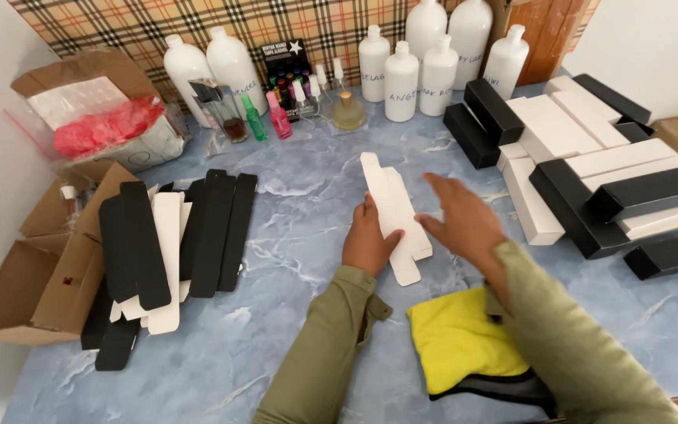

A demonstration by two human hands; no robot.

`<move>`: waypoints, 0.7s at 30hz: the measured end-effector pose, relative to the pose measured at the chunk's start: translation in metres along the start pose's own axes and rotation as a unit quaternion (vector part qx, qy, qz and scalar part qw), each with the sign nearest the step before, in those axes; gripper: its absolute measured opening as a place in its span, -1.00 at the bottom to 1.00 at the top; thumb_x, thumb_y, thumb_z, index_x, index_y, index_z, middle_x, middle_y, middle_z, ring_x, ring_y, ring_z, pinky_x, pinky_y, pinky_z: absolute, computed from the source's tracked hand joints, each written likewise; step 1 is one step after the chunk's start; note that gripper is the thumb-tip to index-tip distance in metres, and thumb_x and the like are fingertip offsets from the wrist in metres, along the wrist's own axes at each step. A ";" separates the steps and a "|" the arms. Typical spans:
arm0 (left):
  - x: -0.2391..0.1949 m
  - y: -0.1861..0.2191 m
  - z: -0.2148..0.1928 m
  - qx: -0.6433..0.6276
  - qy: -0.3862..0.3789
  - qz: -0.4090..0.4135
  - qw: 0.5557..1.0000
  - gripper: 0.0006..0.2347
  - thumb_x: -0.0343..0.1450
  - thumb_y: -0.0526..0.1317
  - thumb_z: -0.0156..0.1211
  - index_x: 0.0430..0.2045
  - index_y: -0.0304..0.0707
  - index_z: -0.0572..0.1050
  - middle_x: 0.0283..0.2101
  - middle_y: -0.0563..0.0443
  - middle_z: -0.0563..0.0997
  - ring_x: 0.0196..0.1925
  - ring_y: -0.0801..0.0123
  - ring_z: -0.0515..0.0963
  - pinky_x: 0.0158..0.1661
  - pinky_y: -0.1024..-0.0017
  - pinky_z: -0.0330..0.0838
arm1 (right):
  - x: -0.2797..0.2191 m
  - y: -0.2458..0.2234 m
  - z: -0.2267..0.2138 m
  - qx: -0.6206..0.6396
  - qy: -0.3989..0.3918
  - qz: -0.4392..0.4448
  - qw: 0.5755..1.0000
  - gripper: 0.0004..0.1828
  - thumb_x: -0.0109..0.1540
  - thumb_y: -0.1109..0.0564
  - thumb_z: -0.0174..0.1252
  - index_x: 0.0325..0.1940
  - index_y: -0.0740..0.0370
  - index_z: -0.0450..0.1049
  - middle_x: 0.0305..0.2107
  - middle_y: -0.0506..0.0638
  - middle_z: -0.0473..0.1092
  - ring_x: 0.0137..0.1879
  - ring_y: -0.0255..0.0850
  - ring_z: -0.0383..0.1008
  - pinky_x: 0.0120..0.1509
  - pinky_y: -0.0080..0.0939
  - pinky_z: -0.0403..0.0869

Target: Folding, cleaning, and inspecting cardboard perfume boxes on a counter.

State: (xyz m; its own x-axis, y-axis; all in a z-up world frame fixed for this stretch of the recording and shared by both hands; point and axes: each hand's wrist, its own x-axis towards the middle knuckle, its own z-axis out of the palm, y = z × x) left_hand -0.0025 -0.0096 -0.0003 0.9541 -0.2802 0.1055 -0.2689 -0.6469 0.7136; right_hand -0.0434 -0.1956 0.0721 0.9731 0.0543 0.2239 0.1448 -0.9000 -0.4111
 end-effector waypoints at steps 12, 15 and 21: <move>0.007 -0.037 0.040 0.189 0.127 0.152 0.962 -0.86 0.34 -0.20 0.30 -0.27 0.02 0.57 0.15 0.00 0.37 0.02 -0.19 0.38 -0.02 0.10 0.41 | -0.149 -0.025 -0.020 -0.157 -0.465 -0.125 0.862 0.06 0.14 -0.34 0.44 0.57 -0.45 -0.03 0.57 -0.13 -0.47 0.64 0.12 -0.57 0.53 0.47 -0.19; 0.006 -0.046 0.050 0.171 0.092 0.190 0.963 -0.94 0.40 -0.28 0.09 -0.44 -0.05 0.51 -0.28 0.01 0.46 -0.34 -0.01 0.45 -0.18 0.17 0.38 | -0.178 0.022 0.017 -0.071 -0.262 -0.167 0.948 -0.18 0.11 -0.24 0.45 0.42 -0.44 0.29 0.50 -0.28 -0.02 0.52 0.06 -0.05 0.40 0.26 -0.04; -0.045 -0.038 0.033 0.195 0.039 0.196 0.960 -0.63 0.41 -0.09 0.10 0.13 -0.07 0.48 0.29 -0.07 0.37 0.18 0.02 0.48 0.21 -0.14 0.20 | -0.197 0.079 0.046 0.131 -0.012 0.003 0.991 -0.28 -0.06 0.36 -0.02 0.14 -0.09 0.56 0.08 -0.14 0.54 0.24 -0.14 0.43 0.44 -0.13 0.25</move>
State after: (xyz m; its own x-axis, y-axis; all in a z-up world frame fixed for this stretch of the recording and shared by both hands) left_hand -0.0394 0.0039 -0.0555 0.7720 -0.5124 0.3761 -0.6241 -0.7231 0.2958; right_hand -0.2154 -0.2577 -0.0449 0.9777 0.0615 0.2006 0.1767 -0.7569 -0.6292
